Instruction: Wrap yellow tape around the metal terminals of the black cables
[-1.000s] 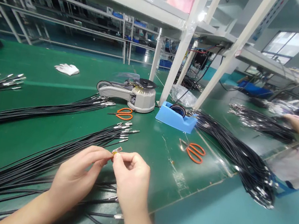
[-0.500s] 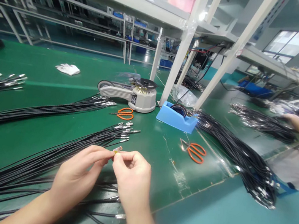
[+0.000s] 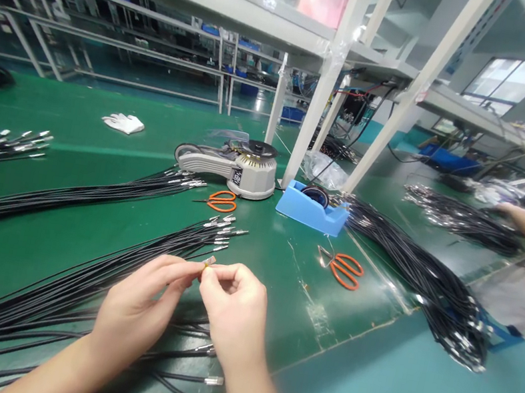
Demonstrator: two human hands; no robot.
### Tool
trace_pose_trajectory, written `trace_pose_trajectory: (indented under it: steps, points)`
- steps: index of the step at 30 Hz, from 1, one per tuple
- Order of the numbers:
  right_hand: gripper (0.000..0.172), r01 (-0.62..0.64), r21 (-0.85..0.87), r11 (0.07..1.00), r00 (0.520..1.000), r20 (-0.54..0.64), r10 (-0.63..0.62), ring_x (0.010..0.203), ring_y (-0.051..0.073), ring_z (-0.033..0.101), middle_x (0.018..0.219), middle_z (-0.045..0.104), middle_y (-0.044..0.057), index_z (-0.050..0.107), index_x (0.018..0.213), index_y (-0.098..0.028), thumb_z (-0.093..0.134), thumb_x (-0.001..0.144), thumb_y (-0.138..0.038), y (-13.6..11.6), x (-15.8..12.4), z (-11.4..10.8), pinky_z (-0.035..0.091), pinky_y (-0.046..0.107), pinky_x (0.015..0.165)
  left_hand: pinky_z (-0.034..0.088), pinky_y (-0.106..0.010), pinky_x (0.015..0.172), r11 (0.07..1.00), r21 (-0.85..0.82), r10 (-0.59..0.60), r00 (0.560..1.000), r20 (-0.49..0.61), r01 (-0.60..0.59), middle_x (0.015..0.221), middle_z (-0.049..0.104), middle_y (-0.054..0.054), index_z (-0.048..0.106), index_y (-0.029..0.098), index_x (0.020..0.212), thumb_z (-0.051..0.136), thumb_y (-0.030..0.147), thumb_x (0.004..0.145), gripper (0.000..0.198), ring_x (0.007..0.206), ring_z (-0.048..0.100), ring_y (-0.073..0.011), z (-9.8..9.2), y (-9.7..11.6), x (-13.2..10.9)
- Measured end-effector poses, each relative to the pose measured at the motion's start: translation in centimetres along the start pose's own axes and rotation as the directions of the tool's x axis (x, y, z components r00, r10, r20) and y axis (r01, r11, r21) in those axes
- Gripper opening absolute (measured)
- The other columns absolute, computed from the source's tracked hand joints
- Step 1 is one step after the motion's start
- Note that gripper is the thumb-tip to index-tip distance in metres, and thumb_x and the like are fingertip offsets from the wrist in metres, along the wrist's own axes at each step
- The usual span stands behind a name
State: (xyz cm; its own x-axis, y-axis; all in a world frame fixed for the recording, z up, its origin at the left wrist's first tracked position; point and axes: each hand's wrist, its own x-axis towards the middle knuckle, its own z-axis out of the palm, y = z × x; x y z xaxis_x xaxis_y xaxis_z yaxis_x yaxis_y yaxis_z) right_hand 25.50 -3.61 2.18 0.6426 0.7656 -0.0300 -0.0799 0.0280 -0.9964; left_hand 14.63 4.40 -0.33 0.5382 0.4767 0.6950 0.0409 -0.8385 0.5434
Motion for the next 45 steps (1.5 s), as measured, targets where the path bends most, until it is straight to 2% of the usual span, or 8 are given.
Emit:
trace_pose_trajectory:
  steps: [8,12,17,25,28,34,40,45]
  points:
    - [0.017,-0.003,-0.017,1.0,1.0,0.019,0.004,0.066,0.015,0.062,0.069,0.068,0.003,0.065,0.071,-0.013,0.067,0.073,-0.03,0.0,0.4,0.0,0.05,0.028,0.067,0.047,-0.019,0.073,1.0,0.007,0.005,1.0,-0.002,-0.005,0.089,0.062,-0.002,0.059,0.019,0.113,0.048,0.004,0.086,0.033,0.081,0.059,-0.0095,0.2,0.0,0.0]
    - [0.019,-0.005,0.027,1.0,0.999,0.052,0.004,0.071,0.016,0.063,0.074,0.069,0.004,0.066,0.076,-0.013,0.067,0.075,-0.032,0.7,0.4,-0.1,0.05,0.028,0.069,0.048,-0.02,0.072,0.993,0.004,-0.119,0.993,0.0,0.119,0.088,0.063,-0.002,0.06,0.018,0.106,0.05,0.011,0.087,0.022,0.079,0.06,-0.0109,0.1,0.5,0.5]
    - [0.018,0.009,0.058,0.998,0.999,0.049,-0.011,0.072,0.016,0.063,0.076,0.069,0.005,0.067,0.079,-0.013,0.067,0.075,-0.031,1.4,0.2,-0.4,0.05,0.028,0.07,0.047,-0.021,0.064,0.944,0.003,-0.328,0.941,0.087,0.329,0.08,0.064,0.001,0.062,0.02,0.088,0.055,0.023,0.086,0.007,0.072,0.06,-0.0116,-0.1,0.8,1.0]
    - [0.02,-0.006,0.075,0.997,1.0,0.021,0.005,0.07,0.016,0.063,0.076,0.07,0.006,0.068,0.08,-0.013,0.067,0.076,-0.032,1.8,0.2,-0.1,0.051,0.027,0.068,0.045,-0.024,0.064,0.903,0.025,-0.43,0.896,0.109,0.429,0.075,0.064,0.001,0.061,0.02,0.08,0.051,0.03,0.087,0.015,0.067,0.059,-0.0132,-0.3,1.1,1.1]
    - [0.019,-0.011,0.086,0.996,1.0,0.006,0.011,0.069,0.016,0.063,0.074,0.07,0.005,0.068,0.079,-0.013,0.067,0.075,-0.032,1.7,0.2,0.1,0.051,0.027,0.067,0.044,-0.024,0.06,0.872,0.024,-0.487,0.862,0.139,0.489,0.073,0.063,0.001,0.06,0.019,0.081,0.048,0.033,0.087,0.019,0.059,0.057,-0.0124,-0.3,1.4,1.2]
    - [0.018,0.003,0.067,0.998,1.0,-0.007,-0.002,0.068,0.016,0.064,0.072,0.07,0.004,0.069,0.077,-0.014,0.067,0.075,-0.032,1.3,0.1,0.1,0.051,0.026,0.067,0.043,-0.023,0.053,0.766,-0.114,-0.606,0.77,0.201,0.633,0.066,0.059,0.003,0.057,0.019,0.079,0.047,0.038,0.086,0.023,0.051,0.054,-0.0106,-0.2,1.7,1.3]
    - [0.018,0.016,0.049,0.999,1.0,-0.018,-0.015,0.066,0.015,0.064,0.071,0.071,0.005,0.07,0.078,-0.013,0.067,0.075,-0.031,1.3,0.1,0.2,0.051,0.025,0.064,0.044,-0.023,0.054,0.681,-0.229,-0.655,0.719,0.234,0.695,0.056,0.053,0.006,0.055,0.019,0.078,0.05,0.041,0.084,0.024,0.05,0.053,-0.0112,-0.1,1.6,1.3]
    - [0.018,0.022,0.065,0.998,1.0,0.001,-0.023,0.066,0.015,0.064,0.072,0.071,0.005,0.071,0.08,-0.013,0.066,0.076,-0.03,1.2,0.2,0.3,0.052,0.026,0.065,0.043,-0.023,0.051,0.598,-0.352,-0.671,0.69,0.273,0.72,0.059,0.053,0.005,0.055,0.017,0.072,0.054,0.041,0.082,0.026,0.047,0.052,-0.0095,0.0,1.3,1.6]
